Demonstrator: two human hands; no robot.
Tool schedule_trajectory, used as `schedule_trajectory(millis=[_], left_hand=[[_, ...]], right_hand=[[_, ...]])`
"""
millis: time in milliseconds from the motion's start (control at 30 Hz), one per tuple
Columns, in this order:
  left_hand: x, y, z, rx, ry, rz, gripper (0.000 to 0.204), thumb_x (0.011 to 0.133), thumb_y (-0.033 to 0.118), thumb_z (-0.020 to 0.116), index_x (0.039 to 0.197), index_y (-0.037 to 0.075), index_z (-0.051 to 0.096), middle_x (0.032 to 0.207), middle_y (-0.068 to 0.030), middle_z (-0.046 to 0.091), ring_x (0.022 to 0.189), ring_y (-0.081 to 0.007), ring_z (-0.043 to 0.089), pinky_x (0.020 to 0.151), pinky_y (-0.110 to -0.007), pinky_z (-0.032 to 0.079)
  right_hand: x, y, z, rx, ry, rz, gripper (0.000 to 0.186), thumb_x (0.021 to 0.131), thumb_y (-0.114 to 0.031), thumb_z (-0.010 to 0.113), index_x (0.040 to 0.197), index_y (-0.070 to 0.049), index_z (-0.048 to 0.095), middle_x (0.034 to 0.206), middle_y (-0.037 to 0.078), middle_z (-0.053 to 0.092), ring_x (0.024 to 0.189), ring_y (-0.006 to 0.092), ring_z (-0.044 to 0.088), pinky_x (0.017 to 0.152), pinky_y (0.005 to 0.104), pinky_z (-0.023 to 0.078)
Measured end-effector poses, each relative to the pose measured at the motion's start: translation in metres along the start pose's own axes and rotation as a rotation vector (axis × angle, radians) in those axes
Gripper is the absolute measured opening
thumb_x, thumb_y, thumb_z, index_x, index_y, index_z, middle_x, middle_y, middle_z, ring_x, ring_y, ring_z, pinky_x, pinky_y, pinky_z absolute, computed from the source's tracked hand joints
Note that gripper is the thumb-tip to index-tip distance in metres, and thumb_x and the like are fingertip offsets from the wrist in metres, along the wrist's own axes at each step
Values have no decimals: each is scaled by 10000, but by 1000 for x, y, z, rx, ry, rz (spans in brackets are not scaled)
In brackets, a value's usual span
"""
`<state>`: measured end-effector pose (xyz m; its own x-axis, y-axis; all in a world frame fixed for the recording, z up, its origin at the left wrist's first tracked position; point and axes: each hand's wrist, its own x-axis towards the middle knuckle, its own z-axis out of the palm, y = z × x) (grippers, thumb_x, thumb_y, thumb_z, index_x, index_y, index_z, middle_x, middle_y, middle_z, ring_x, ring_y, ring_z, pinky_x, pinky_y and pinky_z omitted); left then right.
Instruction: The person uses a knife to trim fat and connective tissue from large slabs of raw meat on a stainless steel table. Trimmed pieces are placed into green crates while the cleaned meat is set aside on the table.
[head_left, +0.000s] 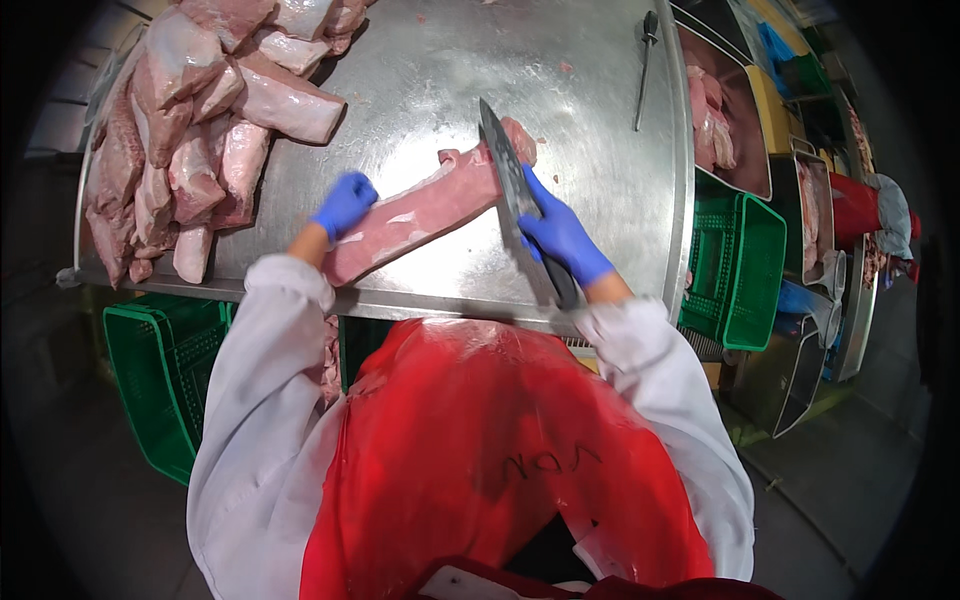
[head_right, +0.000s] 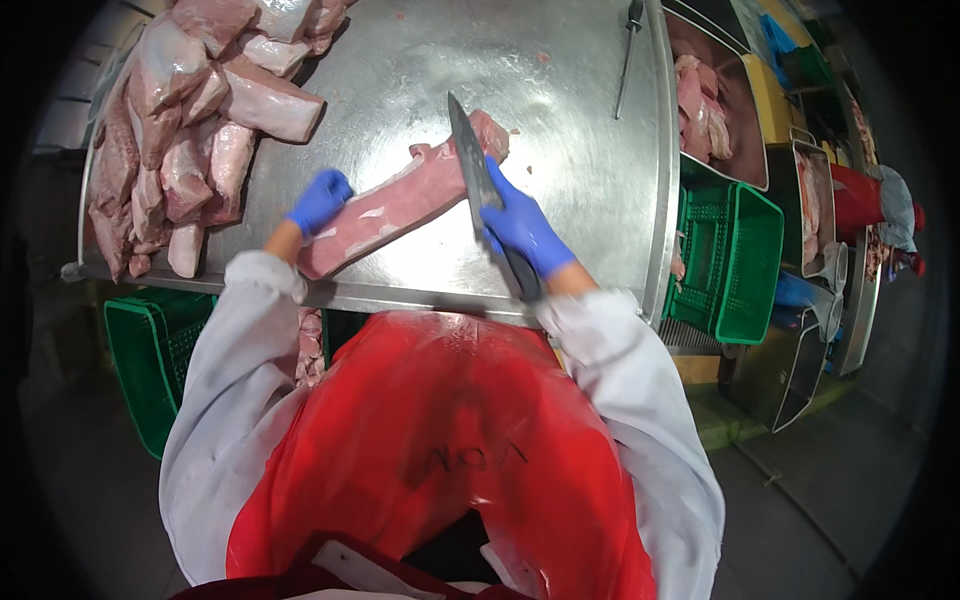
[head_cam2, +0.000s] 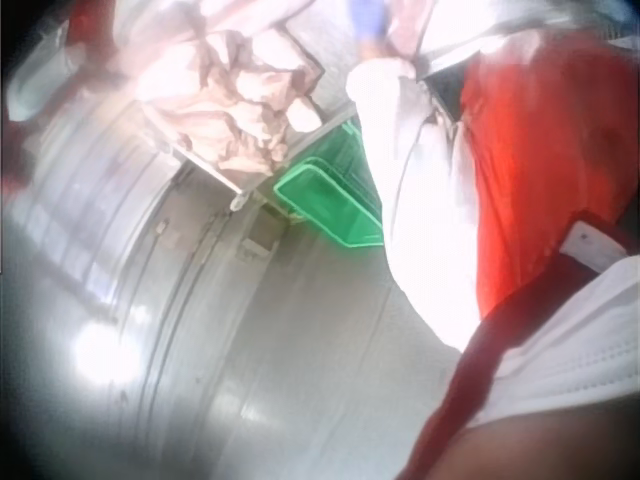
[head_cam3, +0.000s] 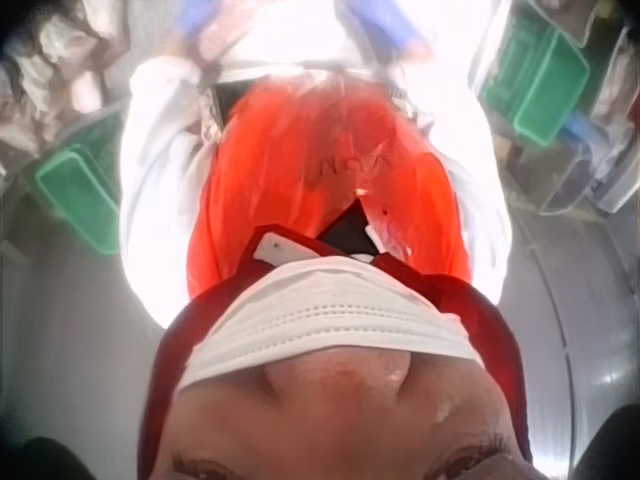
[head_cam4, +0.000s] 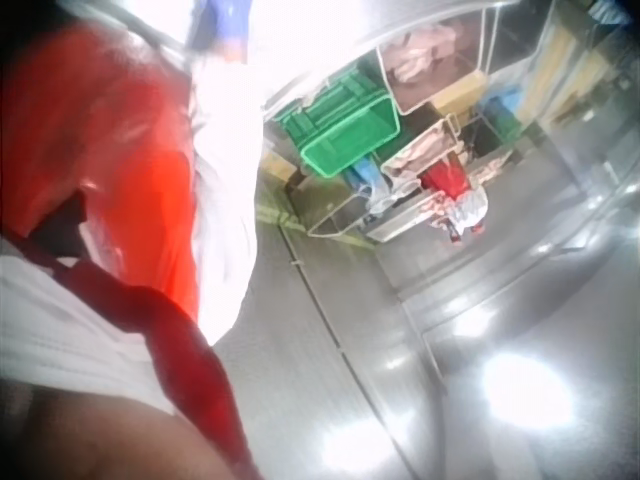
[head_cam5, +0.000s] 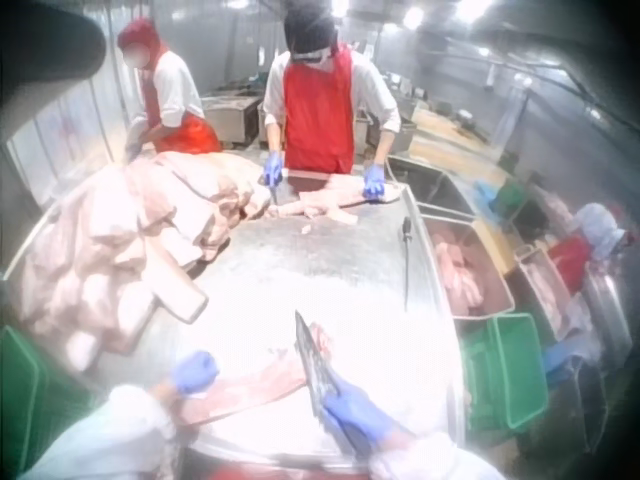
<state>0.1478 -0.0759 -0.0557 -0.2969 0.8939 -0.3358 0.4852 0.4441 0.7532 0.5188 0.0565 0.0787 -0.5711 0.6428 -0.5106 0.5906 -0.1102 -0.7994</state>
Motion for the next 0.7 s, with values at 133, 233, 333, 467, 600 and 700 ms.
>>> schedule_trajectory(millis=[133,233,333,467,600,700], left_hand=[[-28,60,19,325,-356,87,285,804,209,650,1016,23,613,1056,-227,649,1007,-369,628,877,-432,488],[19,106,32,366,-54,356,346,802,165,635,1121,47,575,1174,-221,606,1088,-403,582,902,-455,479],[71,116,53,287,-305,391,336,836,186,641,1115,63,500,1060,-214,630,1010,-395,609,818,-490,469],[70,123,52,376,-303,372,279,880,208,559,1122,85,494,987,-229,652,935,-424,626,804,-489,485],[52,155,39,583,-239,422,291,892,240,551,1127,78,494,974,-227,667,904,-429,643,782,-507,499],[52,171,38,712,-253,458,259,890,236,549,1087,75,502,924,-221,671,856,-434,646,747,-514,501]], right_hand=[[80,42,16,-363,195,-198,809,878,-147,532,1575,-279,143,785,265,658,720,359,686,710,428,535],[79,38,8,-372,140,-219,833,873,-160,541,1576,-278,110,782,277,655,736,405,678,720,451,534],[79,48,12,-372,175,-273,823,874,-160,541,1575,-270,124,785,279,654,723,405,675,713,451,536],[78,38,21,-280,258,-198,788,883,-153,542,1571,-230,165,801,271,662,681,365,683,681,426,544],[84,-5,42,42,159,-84,772,879,-169,566,1563,-190,209,833,242,686,655,302,690,657,390,546],[93,4,38,-211,-41,-97,771,868,-150,577,1561,-205,244,825,175,697,637,242,683,633,351,542]])
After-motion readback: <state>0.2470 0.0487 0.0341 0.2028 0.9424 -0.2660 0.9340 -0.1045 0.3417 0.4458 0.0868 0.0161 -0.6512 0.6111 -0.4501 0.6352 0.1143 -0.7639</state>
